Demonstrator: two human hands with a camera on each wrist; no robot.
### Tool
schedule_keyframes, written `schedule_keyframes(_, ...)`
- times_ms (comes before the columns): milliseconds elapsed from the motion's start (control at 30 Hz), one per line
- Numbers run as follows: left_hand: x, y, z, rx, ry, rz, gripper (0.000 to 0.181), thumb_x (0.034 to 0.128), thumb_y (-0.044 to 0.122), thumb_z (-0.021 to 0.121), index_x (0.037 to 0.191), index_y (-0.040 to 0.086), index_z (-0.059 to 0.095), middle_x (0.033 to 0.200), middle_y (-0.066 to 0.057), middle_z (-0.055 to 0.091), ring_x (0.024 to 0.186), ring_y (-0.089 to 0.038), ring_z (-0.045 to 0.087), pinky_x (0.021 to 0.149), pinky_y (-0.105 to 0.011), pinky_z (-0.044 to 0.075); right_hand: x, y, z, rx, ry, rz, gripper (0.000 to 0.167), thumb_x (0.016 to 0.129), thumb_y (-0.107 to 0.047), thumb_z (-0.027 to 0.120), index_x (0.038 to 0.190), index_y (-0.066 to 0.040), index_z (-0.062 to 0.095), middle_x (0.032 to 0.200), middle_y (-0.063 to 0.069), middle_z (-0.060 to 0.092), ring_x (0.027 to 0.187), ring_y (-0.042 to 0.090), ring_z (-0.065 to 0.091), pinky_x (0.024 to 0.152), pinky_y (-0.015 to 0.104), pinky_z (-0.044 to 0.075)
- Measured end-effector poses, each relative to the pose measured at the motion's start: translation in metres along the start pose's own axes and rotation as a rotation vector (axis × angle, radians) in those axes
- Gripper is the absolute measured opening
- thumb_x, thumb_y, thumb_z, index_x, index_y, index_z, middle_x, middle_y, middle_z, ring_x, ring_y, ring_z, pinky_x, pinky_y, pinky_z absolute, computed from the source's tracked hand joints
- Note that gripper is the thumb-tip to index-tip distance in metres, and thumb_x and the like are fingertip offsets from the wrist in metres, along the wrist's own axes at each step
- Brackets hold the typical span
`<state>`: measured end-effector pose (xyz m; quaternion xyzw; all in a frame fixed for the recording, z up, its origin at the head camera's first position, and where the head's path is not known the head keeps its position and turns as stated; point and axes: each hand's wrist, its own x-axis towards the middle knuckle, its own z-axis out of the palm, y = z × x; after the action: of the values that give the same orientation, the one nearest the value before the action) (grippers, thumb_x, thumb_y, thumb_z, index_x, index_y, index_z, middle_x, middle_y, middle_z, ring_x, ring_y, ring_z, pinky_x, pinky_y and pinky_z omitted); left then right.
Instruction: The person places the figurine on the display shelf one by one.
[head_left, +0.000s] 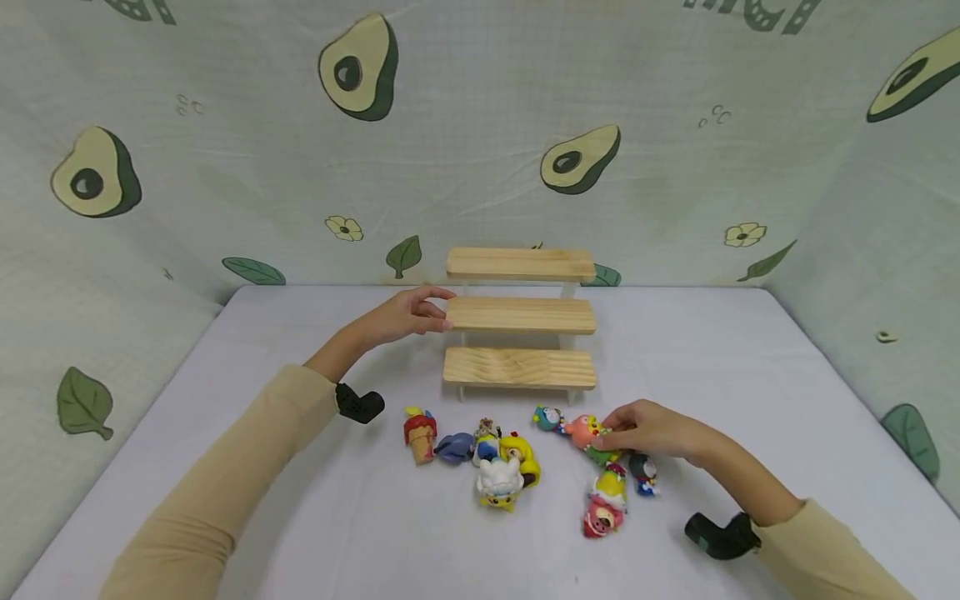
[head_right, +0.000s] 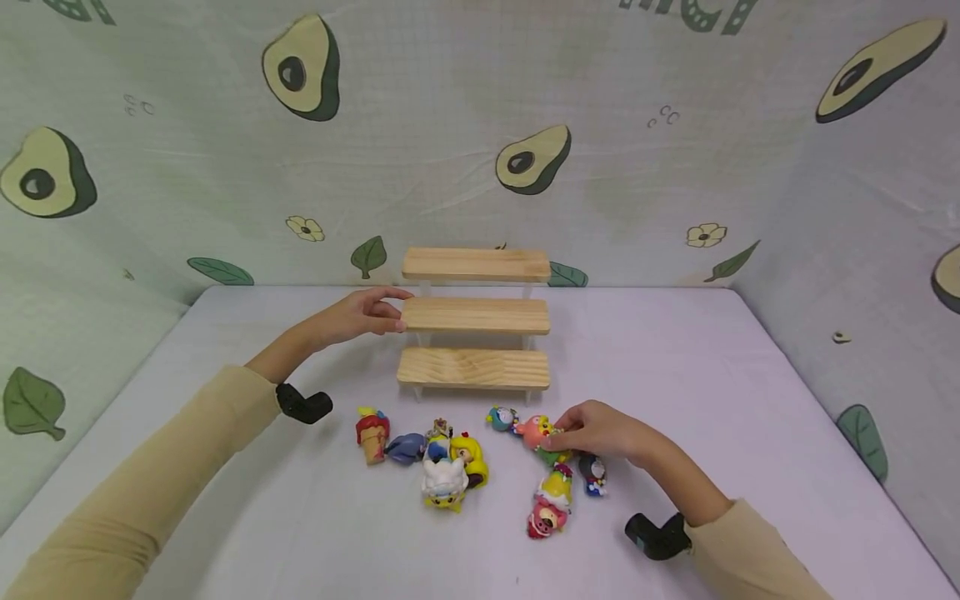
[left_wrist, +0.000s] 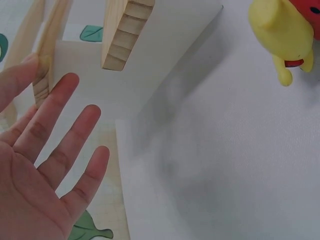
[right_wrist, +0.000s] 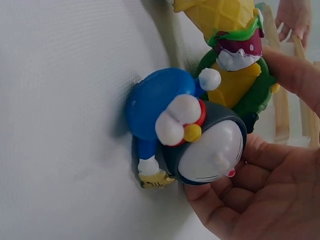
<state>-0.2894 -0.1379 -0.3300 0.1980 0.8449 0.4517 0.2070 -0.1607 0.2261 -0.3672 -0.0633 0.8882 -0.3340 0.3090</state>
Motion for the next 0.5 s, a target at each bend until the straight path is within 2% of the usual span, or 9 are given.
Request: schedule_keyframes(500,0.0006,0.0018,-0.0005,-0.002,-0.008,-0.017,0.057,0.0892,0.021,0.062,0.14,0.012,0.037,0.118,-0.017,0.062,0.105,-0.024,0.06,0.094,-0.046,0.043,-0.0085,-0.0032,-0.0014,0.028,0.071,-0.097,0.052,0.081,-0.038,0.069,0.114,0.001,0.058,0.088,0.003,0.059,0.08,0.016,0.05,0.068,0.03,0.043)
